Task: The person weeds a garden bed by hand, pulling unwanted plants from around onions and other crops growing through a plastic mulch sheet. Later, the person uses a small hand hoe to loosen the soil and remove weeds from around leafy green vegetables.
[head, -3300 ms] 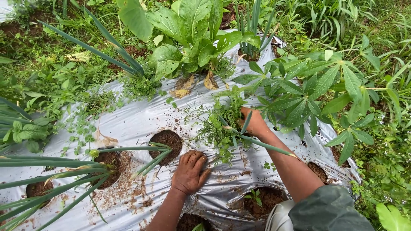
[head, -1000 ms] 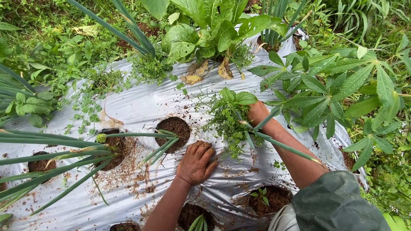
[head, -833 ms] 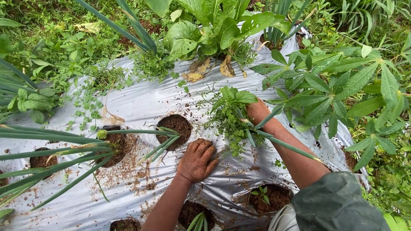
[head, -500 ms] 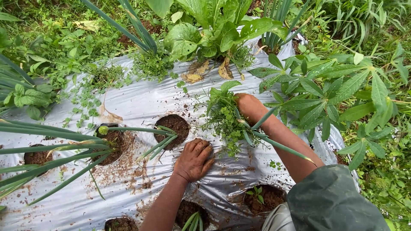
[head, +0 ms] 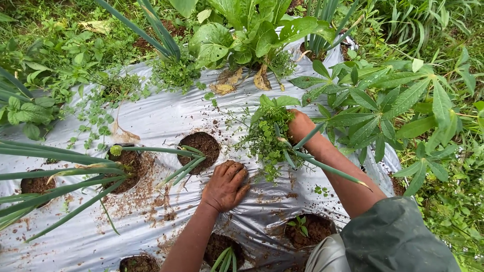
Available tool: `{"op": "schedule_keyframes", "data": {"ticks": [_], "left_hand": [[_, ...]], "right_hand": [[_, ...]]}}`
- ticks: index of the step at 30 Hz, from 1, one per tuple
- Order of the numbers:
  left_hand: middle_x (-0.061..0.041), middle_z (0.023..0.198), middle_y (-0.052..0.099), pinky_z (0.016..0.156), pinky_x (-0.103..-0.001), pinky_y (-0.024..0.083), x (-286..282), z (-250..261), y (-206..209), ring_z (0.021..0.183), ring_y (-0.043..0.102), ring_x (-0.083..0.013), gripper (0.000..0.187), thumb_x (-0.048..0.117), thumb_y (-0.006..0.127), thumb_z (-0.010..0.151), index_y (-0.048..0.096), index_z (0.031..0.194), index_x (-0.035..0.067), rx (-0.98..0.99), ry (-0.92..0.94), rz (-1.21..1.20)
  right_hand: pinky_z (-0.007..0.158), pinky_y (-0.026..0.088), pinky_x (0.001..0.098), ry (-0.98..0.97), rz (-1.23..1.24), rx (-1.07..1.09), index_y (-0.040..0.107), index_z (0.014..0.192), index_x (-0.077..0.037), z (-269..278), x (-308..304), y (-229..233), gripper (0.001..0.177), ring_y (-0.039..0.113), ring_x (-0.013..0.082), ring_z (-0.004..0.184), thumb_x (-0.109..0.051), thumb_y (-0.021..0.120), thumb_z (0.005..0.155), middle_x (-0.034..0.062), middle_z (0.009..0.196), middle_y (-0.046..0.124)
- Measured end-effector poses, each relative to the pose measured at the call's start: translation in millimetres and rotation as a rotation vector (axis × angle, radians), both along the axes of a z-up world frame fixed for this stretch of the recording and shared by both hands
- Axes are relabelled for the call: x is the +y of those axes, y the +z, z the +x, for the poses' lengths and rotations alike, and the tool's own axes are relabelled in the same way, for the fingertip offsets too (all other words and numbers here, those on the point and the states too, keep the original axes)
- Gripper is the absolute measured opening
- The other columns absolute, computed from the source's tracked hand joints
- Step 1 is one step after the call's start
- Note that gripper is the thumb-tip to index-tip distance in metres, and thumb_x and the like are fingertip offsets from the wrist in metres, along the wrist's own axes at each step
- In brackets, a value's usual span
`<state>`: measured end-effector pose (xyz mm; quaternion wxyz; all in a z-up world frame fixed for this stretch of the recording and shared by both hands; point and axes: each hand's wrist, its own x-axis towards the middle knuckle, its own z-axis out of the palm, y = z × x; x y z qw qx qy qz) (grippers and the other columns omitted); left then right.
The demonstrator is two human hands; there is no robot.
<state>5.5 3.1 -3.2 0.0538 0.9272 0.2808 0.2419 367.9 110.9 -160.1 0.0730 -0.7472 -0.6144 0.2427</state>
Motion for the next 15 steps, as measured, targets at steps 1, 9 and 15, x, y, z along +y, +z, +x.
{"op": "schedule_keyframes", "data": {"ticks": [1,9,15], "left_hand": [[-0.009,0.114,0.060,0.093,-0.047,0.047,-1,0,0,0.114,0.059,-0.0347,0.037,0.049,0.054,0.101,0.063,0.117,0.016,0.000,0.000,-0.003],[-0.012,0.116,0.061,0.093,-0.048,0.048,0,-2,-4,0.114,0.060,-0.0370,0.040,0.048,0.055,0.101,0.063,0.118,0.013,-0.001,-0.014,0.006],[-0.010,0.115,0.061,0.092,-0.047,0.049,-1,-1,-2,0.113,0.061,-0.0348,0.040,0.049,0.054,0.101,0.064,0.118,0.014,0.001,-0.001,0.019]], "right_hand": [[0.074,0.065,0.0426,0.000,-0.003,0.000,0.064,0.112,-0.007,-3,3,-4,0.017,0.075,0.0365,0.094,-0.008,0.058,0.096,0.0151,0.094,0.069],[0.069,0.064,0.0430,0.326,0.026,-0.133,0.073,0.094,-0.001,-35,-3,88,0.017,0.077,0.0342,0.082,-0.009,0.058,0.096,0.0171,0.082,0.074],[0.067,0.065,0.0392,0.292,-0.100,-0.109,0.075,0.089,0.007,-25,5,63,0.020,0.077,0.0344,0.080,-0.007,0.062,0.097,0.0234,0.079,0.074]]}}
